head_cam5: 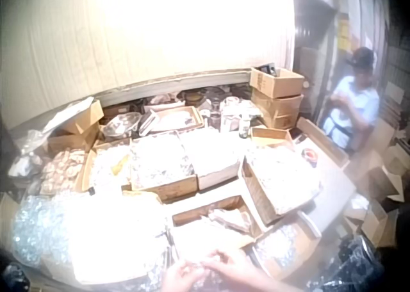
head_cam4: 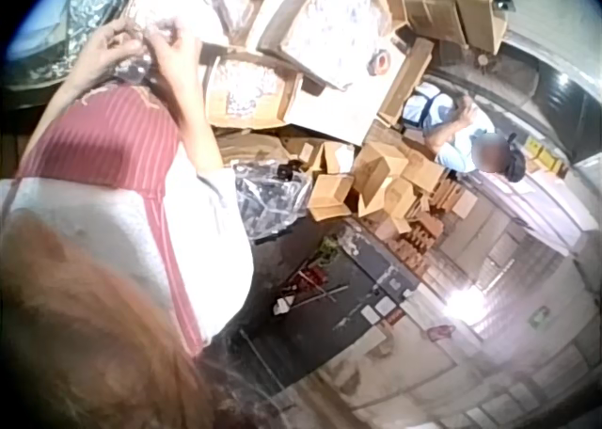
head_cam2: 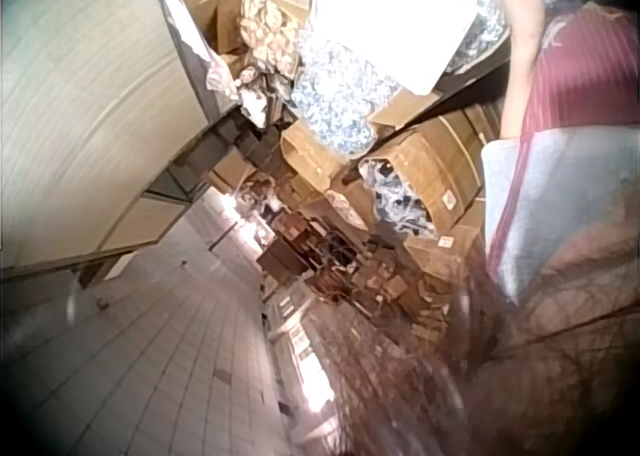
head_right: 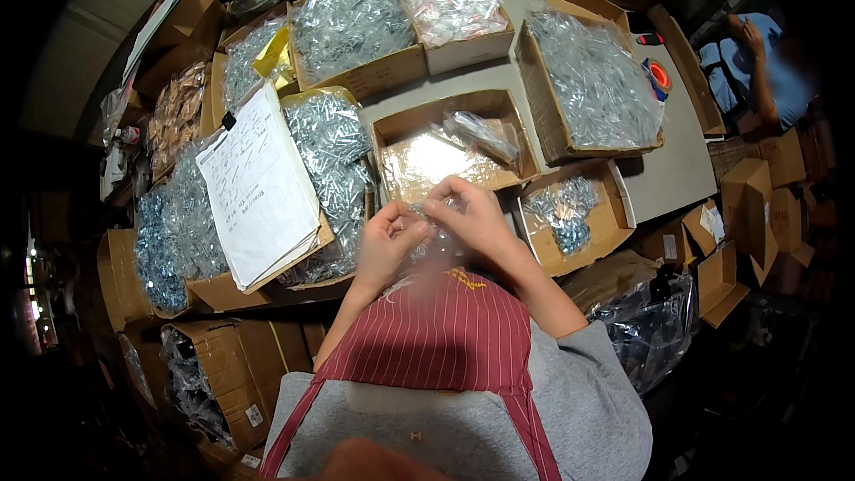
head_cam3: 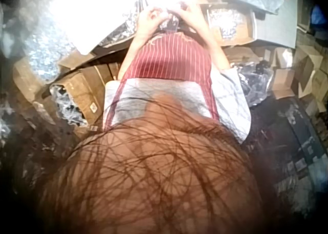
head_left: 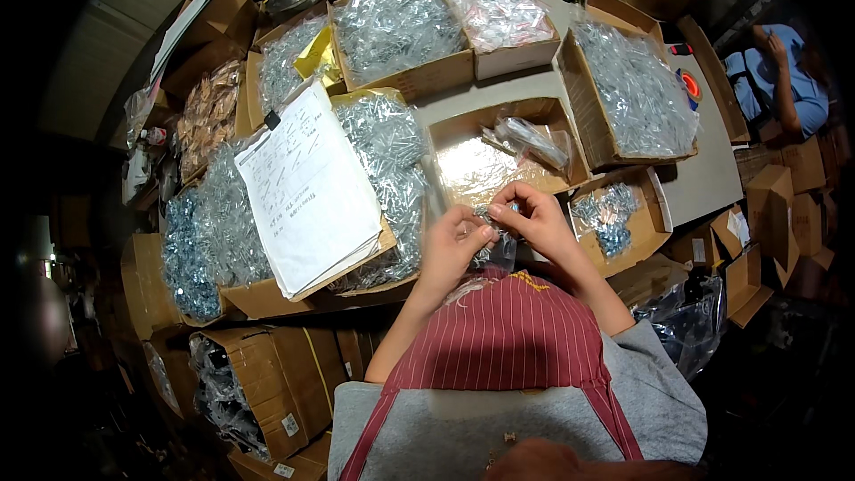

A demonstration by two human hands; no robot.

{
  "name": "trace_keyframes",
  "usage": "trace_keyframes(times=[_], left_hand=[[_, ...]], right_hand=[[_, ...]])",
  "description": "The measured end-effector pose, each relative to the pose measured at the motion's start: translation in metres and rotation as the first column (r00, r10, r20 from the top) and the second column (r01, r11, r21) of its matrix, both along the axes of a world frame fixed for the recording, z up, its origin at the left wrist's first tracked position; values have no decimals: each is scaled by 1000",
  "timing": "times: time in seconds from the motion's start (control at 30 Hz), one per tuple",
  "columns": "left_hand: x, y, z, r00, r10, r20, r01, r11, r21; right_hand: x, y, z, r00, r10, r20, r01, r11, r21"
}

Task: The person handles small metallic items, places them into clear plastic bags, and arranges the bags into cardboard boxes. The person also moves boxes and uses a digital scale to weigh items during the process.

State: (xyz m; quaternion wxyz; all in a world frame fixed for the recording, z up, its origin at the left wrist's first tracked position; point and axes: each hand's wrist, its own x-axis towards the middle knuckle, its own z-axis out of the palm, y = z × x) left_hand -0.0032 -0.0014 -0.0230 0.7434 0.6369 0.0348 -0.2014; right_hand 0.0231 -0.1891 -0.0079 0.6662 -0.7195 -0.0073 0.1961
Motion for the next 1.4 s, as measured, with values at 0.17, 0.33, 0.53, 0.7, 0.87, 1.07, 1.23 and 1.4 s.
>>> trace_keyframes(times=[0.17,0.33,0.53,0.7,0.87,1.07,1.23,1.4], left_hand=[[-1,-5,8,998,63,-16,-64,989,-130],[-1,1,6,996,94,3,-93,994,-49],[-1,5,6,999,37,3,-37,999,30],[-2,2,14,995,57,-79,-65,992,-110],[-2,4,15,994,71,-82,-84,981,-172],[-3,4,22,992,60,-107,-82,974,-210],[-3,4,22,990,74,-122,-96,976,-193],[-2,6,15,992,54,-111,-74,980,-187]], right_hand=[[-4,0,-13,998,-59,2,58,975,213],[-5,-1,-12,1000,-5,-17,8,979,201],[-2,-6,-6,999,33,-36,-31,998,49],[-3,-11,-5,988,-5,-152,37,977,209],[-2,-5,-10,994,-39,-98,67,952,299],[-1,-9,-15,987,67,-144,-37,978,205],[-1,-10,-4,986,46,-162,-9,975,221],[2,-14,-6,981,82,-174,-47,980,193]])
